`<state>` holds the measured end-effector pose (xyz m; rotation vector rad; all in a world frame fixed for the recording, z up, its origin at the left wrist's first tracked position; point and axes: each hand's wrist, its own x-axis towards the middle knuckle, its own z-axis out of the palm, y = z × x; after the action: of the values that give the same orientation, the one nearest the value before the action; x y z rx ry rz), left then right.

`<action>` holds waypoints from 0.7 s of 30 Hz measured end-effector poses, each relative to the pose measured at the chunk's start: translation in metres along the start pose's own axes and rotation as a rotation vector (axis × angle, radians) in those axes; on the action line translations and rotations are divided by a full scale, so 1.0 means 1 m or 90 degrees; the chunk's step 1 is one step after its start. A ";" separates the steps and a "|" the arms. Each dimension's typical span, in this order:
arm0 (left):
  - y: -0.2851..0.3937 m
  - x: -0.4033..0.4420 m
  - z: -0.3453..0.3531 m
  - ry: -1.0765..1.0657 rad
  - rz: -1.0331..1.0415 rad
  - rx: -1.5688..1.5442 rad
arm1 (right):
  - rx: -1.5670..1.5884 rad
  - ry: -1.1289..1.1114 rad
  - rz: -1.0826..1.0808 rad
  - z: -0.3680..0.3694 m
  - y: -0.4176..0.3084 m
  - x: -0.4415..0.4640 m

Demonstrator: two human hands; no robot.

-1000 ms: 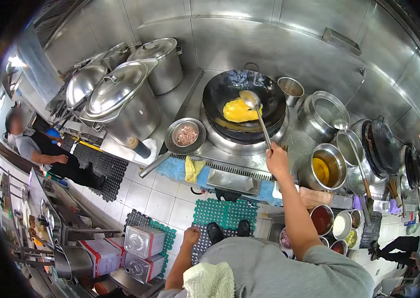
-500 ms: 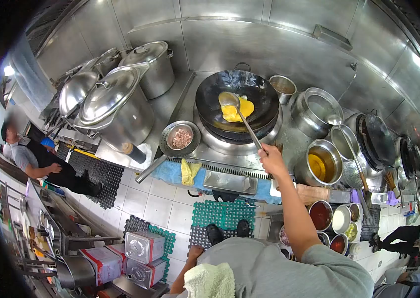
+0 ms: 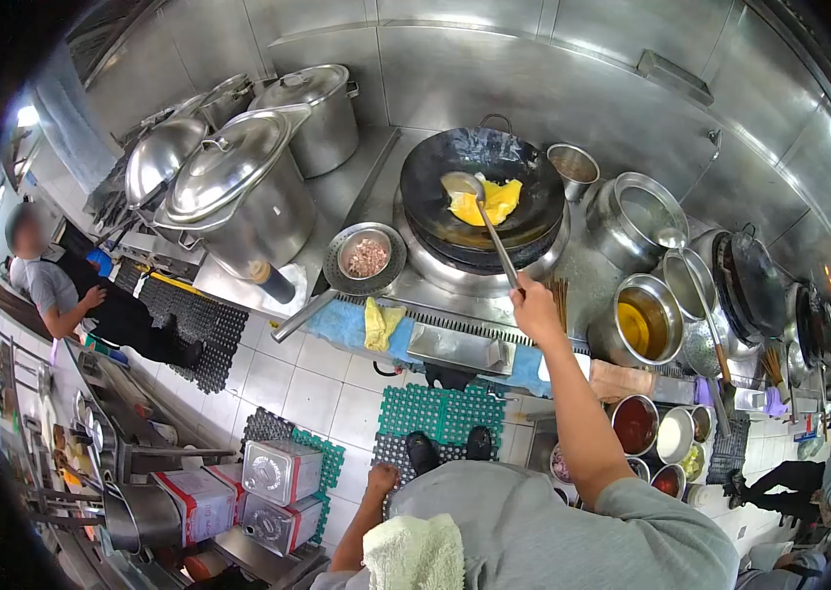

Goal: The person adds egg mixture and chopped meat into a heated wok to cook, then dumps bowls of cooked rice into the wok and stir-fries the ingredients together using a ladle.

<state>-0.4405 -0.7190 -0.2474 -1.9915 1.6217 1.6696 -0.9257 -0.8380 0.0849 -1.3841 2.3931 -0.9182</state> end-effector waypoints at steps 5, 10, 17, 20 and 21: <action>0.000 -0.005 0.003 0.033 0.064 -0.086 | -0.065 -0.005 0.028 -0.027 -0.020 -0.015; -0.041 0.021 0.012 0.014 0.228 0.197 | 0.005 -0.007 -0.027 -0.010 -0.001 -0.008; -0.025 -0.002 0.009 0.031 0.164 0.197 | -0.017 0.007 -0.002 -0.049 0.015 -0.018; -0.028 -0.001 0.007 0.021 0.105 0.147 | -0.135 0.072 0.034 -0.039 -0.003 -0.024; -0.030 0.001 0.008 0.016 0.054 0.066 | -0.125 0.060 0.027 -0.039 -0.006 -0.025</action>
<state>-0.4243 -0.7009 -0.2670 -1.9285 1.7873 1.5574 -0.9266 -0.8035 0.1162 -1.3782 2.6341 -0.7715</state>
